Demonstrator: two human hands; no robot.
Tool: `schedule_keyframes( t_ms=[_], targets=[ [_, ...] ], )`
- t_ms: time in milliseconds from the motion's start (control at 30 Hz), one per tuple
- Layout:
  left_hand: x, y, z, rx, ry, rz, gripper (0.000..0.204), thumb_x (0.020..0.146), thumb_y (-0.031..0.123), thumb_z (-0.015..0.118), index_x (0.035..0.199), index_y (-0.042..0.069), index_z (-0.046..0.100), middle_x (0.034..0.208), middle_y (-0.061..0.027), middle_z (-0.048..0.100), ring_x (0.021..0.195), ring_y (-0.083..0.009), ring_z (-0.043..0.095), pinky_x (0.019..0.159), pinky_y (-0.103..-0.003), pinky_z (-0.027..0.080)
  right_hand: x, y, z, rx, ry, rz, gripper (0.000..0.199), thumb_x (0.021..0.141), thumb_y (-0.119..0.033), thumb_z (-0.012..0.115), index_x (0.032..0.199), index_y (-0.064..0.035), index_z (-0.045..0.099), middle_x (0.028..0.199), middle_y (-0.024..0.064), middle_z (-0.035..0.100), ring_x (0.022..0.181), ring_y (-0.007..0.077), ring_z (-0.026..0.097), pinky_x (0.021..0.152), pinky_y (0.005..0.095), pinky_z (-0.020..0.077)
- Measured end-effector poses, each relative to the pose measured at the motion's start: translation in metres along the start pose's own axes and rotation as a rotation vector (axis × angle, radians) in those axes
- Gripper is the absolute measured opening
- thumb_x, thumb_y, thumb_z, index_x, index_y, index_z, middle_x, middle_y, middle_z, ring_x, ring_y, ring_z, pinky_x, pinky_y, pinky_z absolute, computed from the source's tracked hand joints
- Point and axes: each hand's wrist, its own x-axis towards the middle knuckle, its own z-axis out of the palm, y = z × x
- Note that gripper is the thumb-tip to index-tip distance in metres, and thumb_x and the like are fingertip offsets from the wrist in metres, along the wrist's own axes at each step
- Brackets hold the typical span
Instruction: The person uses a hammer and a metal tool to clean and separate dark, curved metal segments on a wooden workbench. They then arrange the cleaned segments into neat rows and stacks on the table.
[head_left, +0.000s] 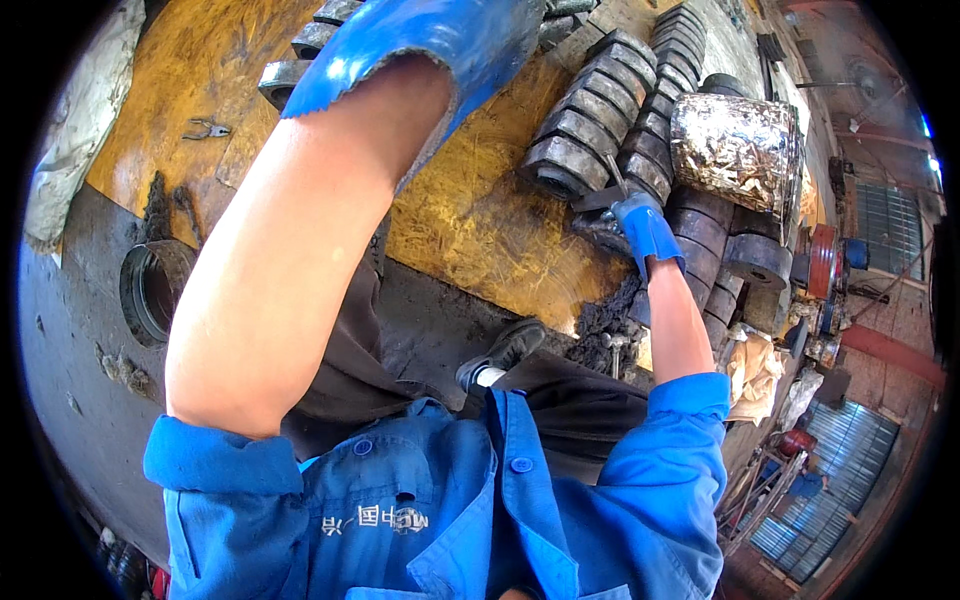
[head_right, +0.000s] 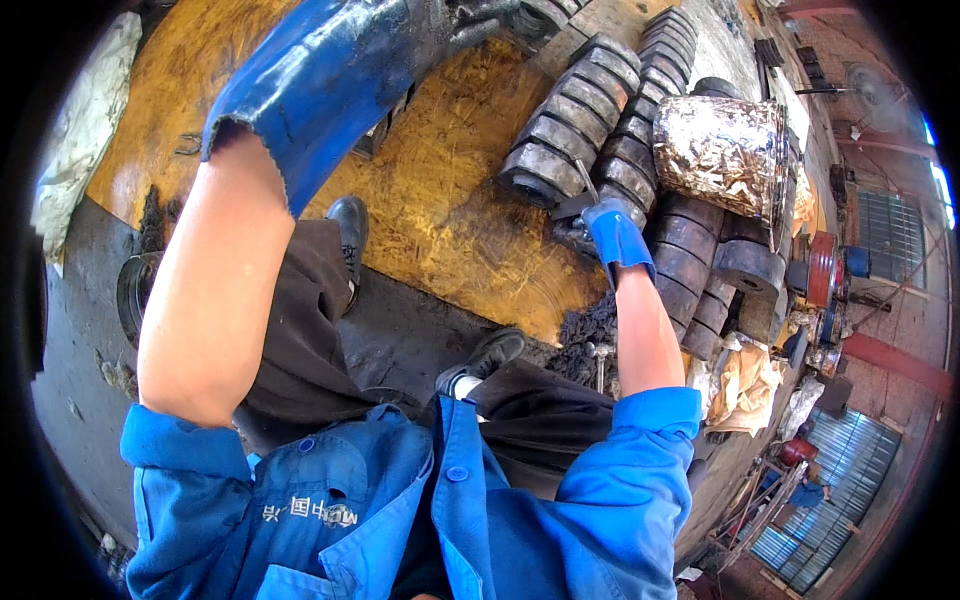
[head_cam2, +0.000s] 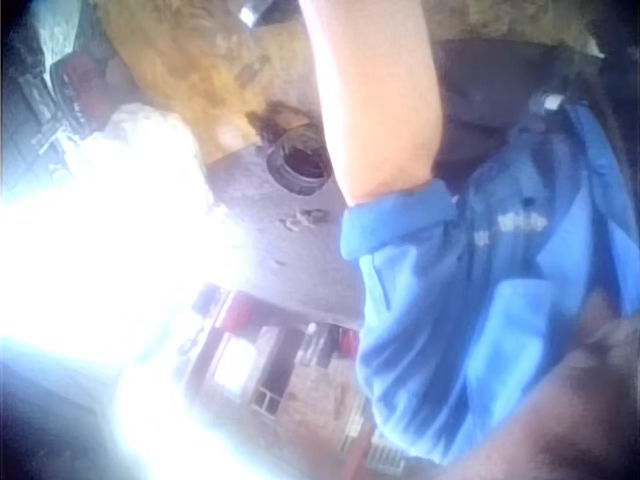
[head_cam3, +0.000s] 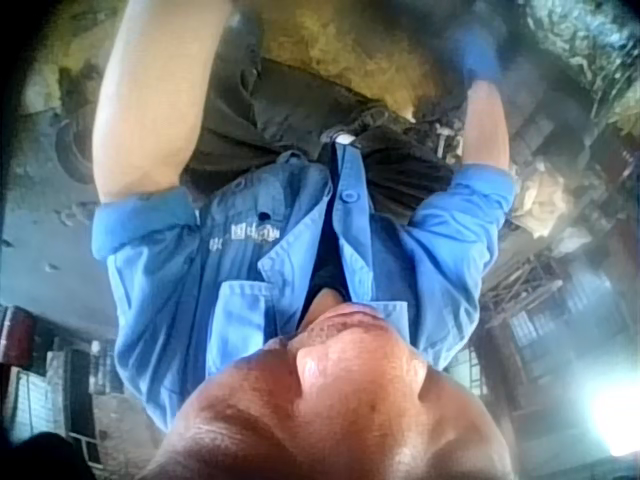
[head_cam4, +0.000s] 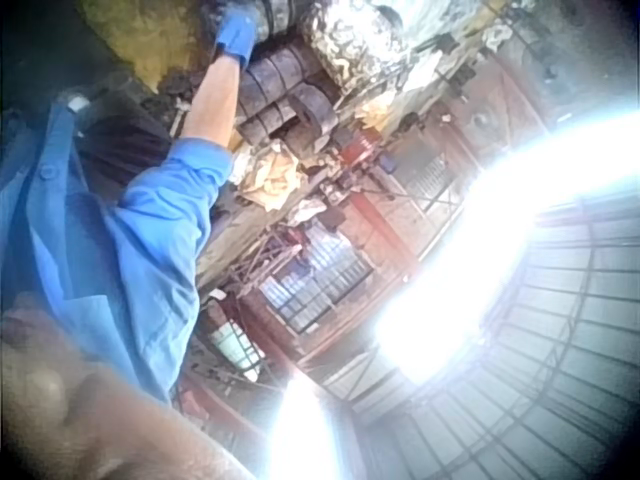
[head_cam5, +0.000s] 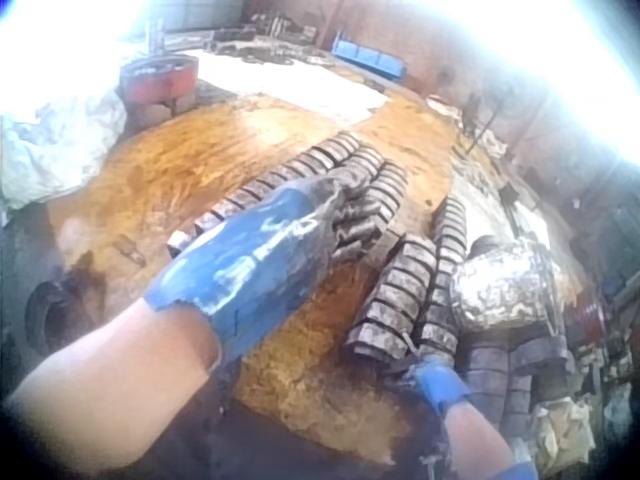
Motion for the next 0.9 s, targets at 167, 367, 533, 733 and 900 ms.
schedule_keyframes(
  t_ms=[167, 367, 533, 733, 900],
  targets=[
    [0.001, 0.000, -0.002, -0.001, 0.005, -0.001, 0.062, 0.088, 0.048, 0.068, 0.132, 0.004, 0.058, 0.127, -0.0208, 0.062, 0.119, -0.0307, 0.059, 0.102, -0.043, 0.047, 0.002, -0.005, -0.005, -0.029, -0.025, -0.012, 0.028, 0.090, -0.024, 0.060, 0.090, 0.0016, 0.071, 0.083, 0.0216, 0.070, 0.075, 0.0354, 0.068, 0.064, 0.0429, 0.0518],
    [0.002, 0.001, -0.002, -0.003, -0.005, 0.001, 0.063, 0.088, 0.048, 0.068, 0.132, 0.004, 0.059, 0.127, -0.0208, 0.062, 0.119, -0.0306, 0.059, 0.102, -0.043, 0.048, 0.005, -0.002, -0.006, -0.005, -0.017, -0.069, 0.029, 0.086, -0.027, 0.061, 0.091, -0.0014, 0.074, 0.077, 0.0149, 0.071, 0.067, 0.0253, 0.066, 0.062, 0.0388, 0.0492],
    [0.002, 0.000, -0.006, 0.013, 0.014, 0.003, 0.063, 0.088, 0.049, 0.069, 0.131, 0.005, 0.059, 0.126, -0.0209, 0.063, 0.118, -0.0305, 0.059, 0.102, -0.043, 0.048, -0.001, -0.061, -0.001, 0.072, -0.012, 0.051, 0.029, 0.085, -0.026, 0.062, 0.090, 0.0003, 0.073, 0.080, 0.0206, 0.071, 0.074, 0.0328, 0.071, 0.064, 0.0416, 0.0519],
    [0.004, -0.001, 0.005, 0.017, -0.016, 0.004, 0.063, 0.088, 0.049, 0.069, 0.131, 0.005, 0.059, 0.126, -0.0209, 0.063, 0.118, -0.0304, 0.060, 0.102, -0.043, 0.048, 0.019, -0.095, 0.045, 0.372, 0.107, 0.022, 0.028, 0.085, -0.025, 0.061, 0.085, -0.0005, 0.074, 0.073, 0.0186, 0.071, 0.066, 0.0313, 0.069, 0.061, 0.0408, 0.0520],
    [0.003, -0.001, -0.005, 0.031, 0.015, 0.009, 0.063, 0.088, 0.050, 0.069, 0.131, 0.005, 0.059, 0.126, -0.0209, 0.063, 0.118, -0.0303, 0.060, 0.101, -0.043, 0.048, 0.012, -0.125, 0.032, 0.108, -0.006, -0.017, 0.026, 0.088, -0.024, 0.061, 0.095, -0.0004, 0.072, 0.078, 0.0194, 0.071, 0.071, 0.0326, 0.069, 0.065, 0.0397, 0.0533]
  ],
)
